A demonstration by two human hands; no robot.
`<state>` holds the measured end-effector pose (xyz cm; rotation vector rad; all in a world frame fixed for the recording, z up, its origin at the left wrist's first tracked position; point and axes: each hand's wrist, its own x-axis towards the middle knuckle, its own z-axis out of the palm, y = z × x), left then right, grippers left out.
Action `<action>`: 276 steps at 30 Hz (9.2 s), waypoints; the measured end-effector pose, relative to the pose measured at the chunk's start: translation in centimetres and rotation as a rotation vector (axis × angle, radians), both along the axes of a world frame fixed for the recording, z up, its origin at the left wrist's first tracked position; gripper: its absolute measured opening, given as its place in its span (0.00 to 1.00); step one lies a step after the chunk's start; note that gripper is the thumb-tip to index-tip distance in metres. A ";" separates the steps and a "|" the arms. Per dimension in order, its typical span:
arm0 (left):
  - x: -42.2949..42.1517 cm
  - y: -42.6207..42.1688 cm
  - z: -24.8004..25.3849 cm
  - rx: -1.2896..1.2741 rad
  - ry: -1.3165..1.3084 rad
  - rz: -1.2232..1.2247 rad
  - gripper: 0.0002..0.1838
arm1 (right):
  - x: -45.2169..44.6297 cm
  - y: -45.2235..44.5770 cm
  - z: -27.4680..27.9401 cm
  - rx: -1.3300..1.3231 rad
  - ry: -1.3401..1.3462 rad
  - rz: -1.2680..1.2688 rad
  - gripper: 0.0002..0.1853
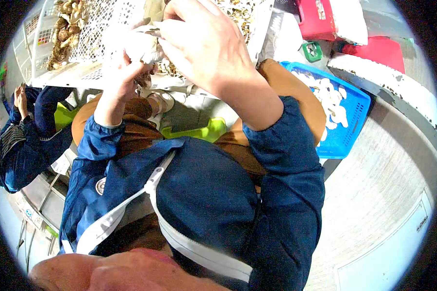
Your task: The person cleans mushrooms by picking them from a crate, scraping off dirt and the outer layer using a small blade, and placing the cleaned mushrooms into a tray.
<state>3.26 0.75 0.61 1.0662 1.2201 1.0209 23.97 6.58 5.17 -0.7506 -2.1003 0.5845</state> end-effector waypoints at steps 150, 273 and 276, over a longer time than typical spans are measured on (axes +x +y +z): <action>1.8 -1.3 0.1 -0.532 -1.234 -0.046 0.22 | -0.4 -0.8 -3.8 0.145 -0.090 -0.061 0.07; -2.3 -0.6 -1.9 -0.397 -1.233 0.148 0.38 | 1.5 1.3 -0.8 -0.075 0.016 -0.234 0.03; -1.9 -0.8 -1.9 -0.345 -1.083 0.157 0.36 | 0.3 0.3 -1.7 -0.083 0.124 -0.057 0.03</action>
